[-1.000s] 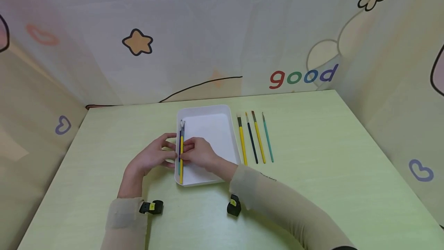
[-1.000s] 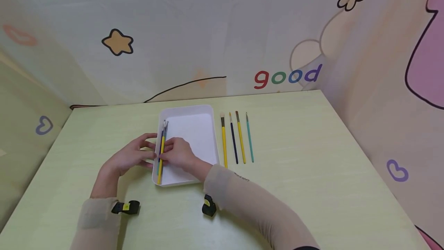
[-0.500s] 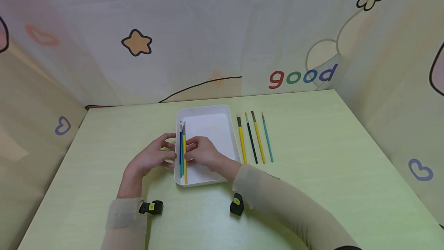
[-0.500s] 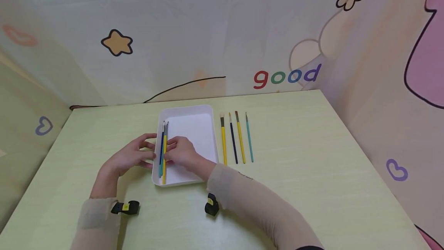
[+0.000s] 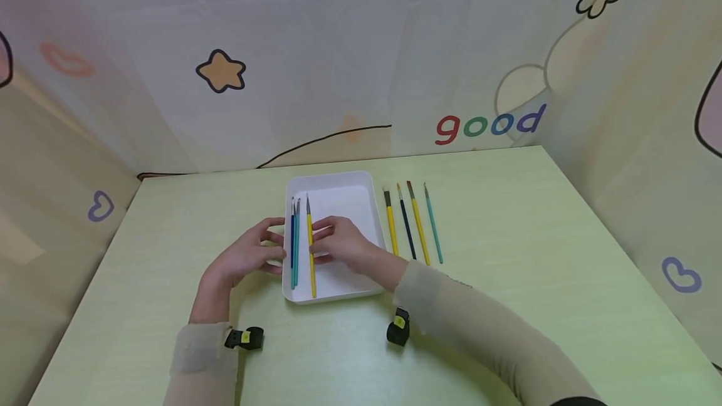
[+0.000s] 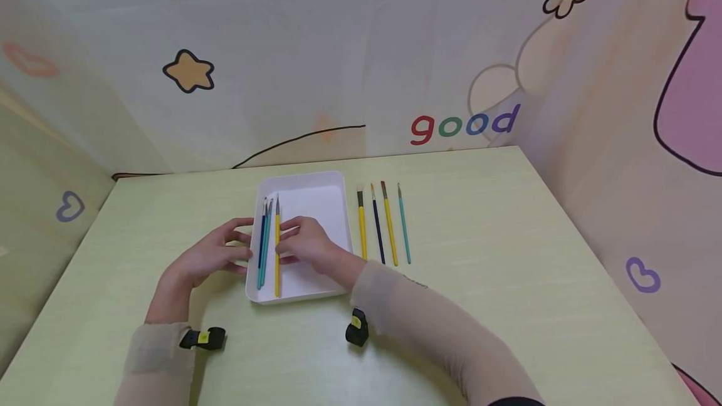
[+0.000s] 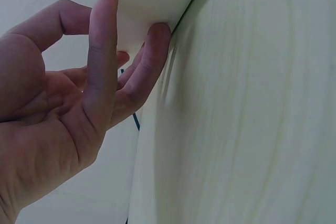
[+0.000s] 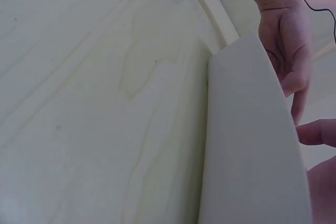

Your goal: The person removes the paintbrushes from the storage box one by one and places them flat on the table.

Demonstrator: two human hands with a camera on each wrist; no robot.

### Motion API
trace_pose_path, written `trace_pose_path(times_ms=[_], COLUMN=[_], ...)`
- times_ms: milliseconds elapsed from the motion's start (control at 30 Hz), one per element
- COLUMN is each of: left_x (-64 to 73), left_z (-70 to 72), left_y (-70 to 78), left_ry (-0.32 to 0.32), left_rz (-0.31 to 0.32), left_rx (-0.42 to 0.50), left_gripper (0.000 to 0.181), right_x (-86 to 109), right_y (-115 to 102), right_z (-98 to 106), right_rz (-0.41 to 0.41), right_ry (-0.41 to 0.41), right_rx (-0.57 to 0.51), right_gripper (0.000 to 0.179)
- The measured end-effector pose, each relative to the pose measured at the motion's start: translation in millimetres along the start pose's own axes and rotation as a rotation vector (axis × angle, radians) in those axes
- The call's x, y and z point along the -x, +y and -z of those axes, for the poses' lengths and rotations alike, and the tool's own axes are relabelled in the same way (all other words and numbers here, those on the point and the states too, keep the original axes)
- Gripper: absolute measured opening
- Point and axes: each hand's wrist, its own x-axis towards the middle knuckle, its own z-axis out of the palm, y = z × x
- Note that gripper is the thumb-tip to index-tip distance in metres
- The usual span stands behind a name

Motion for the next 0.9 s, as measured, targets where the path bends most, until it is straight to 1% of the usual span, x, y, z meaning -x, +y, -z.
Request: trace_pose_path(times_ms=[200, 467, 900], left_x=[-0.6, 0.1, 1.0], left_z=[0.0, -0.8, -0.5], left_y=[-0.4, 0.4, -1.5], left_ry=[0.000, 0.005, 0.009], left_rz=[-0.008, -0.008, -0.026], left_rx=[0.005, 0.008, 0.014], left_gripper=[0.076, 0.075, 0.075], right_x=[3.1, 13.4, 30.7], right_y=[-4, -7, -11], right_z=[11, 25, 55], right_rz=[-0.004, 0.000, 0.014], right_ry=[-0.005, -0.017, -0.007], right_rx=[-0.016, 0.008, -0.006], right_gripper=[0.045, 0.045, 0.046])
